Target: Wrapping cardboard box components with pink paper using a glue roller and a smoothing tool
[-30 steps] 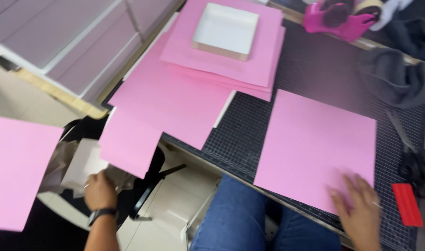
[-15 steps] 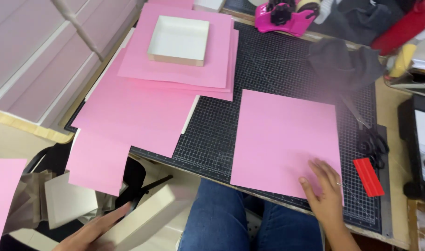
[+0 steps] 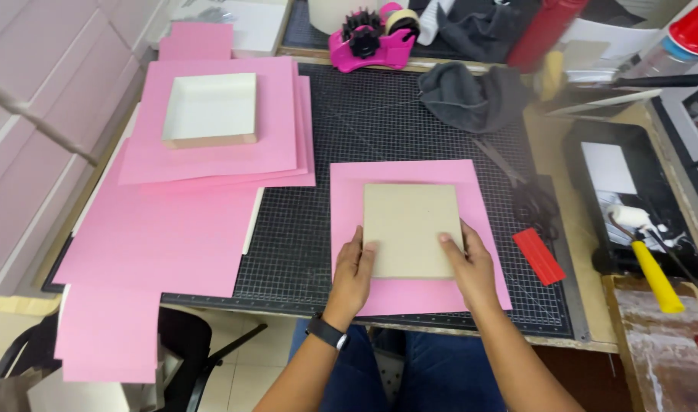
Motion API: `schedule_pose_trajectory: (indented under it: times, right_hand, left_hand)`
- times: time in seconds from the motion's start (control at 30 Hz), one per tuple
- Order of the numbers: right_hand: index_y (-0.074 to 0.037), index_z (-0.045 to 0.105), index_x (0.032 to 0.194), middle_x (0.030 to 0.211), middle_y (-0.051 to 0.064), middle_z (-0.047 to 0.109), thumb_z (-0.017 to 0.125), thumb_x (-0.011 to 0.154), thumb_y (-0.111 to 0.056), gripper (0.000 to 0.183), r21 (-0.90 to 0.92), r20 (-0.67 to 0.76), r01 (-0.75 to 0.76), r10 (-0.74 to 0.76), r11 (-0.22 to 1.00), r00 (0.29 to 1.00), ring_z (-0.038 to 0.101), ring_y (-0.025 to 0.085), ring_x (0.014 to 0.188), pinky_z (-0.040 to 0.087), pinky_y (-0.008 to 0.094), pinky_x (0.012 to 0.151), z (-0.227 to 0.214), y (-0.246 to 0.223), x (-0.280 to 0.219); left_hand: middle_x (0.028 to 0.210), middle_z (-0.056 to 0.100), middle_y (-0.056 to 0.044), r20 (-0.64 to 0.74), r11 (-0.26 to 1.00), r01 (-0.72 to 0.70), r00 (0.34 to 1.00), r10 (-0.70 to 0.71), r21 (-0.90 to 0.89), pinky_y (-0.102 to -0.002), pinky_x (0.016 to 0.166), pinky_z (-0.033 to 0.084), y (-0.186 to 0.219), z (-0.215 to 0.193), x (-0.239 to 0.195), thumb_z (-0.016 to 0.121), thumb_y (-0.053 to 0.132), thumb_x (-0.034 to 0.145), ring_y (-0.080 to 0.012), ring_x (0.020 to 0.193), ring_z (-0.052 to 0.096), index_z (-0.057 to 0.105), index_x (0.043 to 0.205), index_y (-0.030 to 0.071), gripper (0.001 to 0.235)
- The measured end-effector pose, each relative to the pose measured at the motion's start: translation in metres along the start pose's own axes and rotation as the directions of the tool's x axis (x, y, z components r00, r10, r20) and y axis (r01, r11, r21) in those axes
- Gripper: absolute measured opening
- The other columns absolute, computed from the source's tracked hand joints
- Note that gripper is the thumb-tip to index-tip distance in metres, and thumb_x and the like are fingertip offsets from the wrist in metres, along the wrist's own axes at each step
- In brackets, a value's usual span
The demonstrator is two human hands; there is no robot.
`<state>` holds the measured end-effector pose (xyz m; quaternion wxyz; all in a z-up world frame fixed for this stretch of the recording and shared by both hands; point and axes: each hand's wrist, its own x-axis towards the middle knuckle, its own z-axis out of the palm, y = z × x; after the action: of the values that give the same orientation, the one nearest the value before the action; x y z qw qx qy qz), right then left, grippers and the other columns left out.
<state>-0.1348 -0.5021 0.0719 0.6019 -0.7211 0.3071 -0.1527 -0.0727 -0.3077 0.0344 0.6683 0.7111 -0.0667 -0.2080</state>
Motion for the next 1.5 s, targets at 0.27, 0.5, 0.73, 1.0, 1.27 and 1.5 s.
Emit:
schedule_pose_trajectory:
  times: [0.27,0.5,0.73,1.0,1.27,1.5]
  right_hand:
    - [-0.021,0.067,0.141,0.129,0.007,0.06,0.075,0.089,-0.051,0.06,-0.531,0.044,0.137,-0.134,0.836,0.99,0.054,0.033,0.125,0.041,0.051,0.111,-0.009,0.087,0.063]
    - [-0.015,0.061,0.146,0.121,0.015,0.064,0.074,0.091,-0.041,0.062,-0.467,0.064,0.149,-0.134,0.872,0.989,0.061,0.037,0.12,0.051,0.047,0.102,-0.02,0.074,0.058]
    - [-0.01,0.073,0.132,0.111,0.016,0.072,0.066,0.105,-0.043,0.043,-0.948,-0.062,0.197,-0.752,0.25,0.656,0.063,0.038,0.1,0.048,0.049,0.091,-0.201,0.048,0.047]
    - [-0.025,0.041,0.158,0.13,0.024,0.06,0.052,0.1,-0.038,0.061,-0.926,-0.295,-0.271,-0.052,0.263,0.954,0.066,0.047,0.111,0.057,0.059,0.085,-0.284,0.069,0.056]
    - [-0.032,0.046,0.152,0.114,0.012,0.074,0.041,0.105,-0.057,0.054,-0.952,-0.279,-0.261,-0.096,0.162,0.956,0.076,0.039,0.092,0.059,0.05,0.068,-0.286,0.053,0.097]
    - [-0.047,0.057,0.145,0.13,0.006,0.073,0.051,0.102,-0.05,0.044,-0.943,-0.284,-0.288,0.043,0.166,0.958,0.072,0.034,0.112,0.06,0.049,0.086,-0.286,-0.04,0.082]
  left_hand:
    - [0.155,0.038,-0.026,0.124,0.767,-0.126,0.99,0.06,0.629,-0.05,0.119,0.019,0.013,-0.003,-0.002,0.088,0.06,0.069,-0.0412,0.145,0.029,0.021,0.162,-0.003,0.131]
    - [0.151,0.045,-0.022,0.089,0.739,-0.204,0.977,0.193,0.641,-0.049,0.114,0.023,-0.011,-0.004,0.008,0.094,0.052,0.063,-0.0379,0.14,0.035,0.028,0.161,0.001,0.128]
    - [0.139,0.059,-0.014,0.043,0.572,-0.329,0.889,0.455,0.752,-0.053,0.103,0.039,-0.048,0.0,0.018,0.077,0.075,0.068,-0.0352,0.129,0.045,0.034,0.16,0.01,0.12]
    - [0.156,0.049,-0.016,0.069,0.546,-0.382,0.859,0.507,0.745,-0.056,0.114,0.032,-0.048,0.003,0.016,0.077,0.069,0.07,-0.0354,0.145,0.038,0.032,0.159,0.003,0.119]
    - [0.154,0.05,-0.019,0.084,0.519,-0.4,0.844,0.529,0.755,-0.056,0.116,0.031,-0.048,0.004,0.018,0.075,0.069,0.071,-0.0363,0.148,0.036,0.033,0.158,0.004,0.117]
    - [0.153,0.052,-0.019,0.075,0.507,-0.397,0.837,0.542,0.765,-0.057,0.116,0.033,-0.047,0.005,0.018,0.076,0.068,0.069,-0.0361,0.148,0.037,0.035,0.157,0.002,0.118]
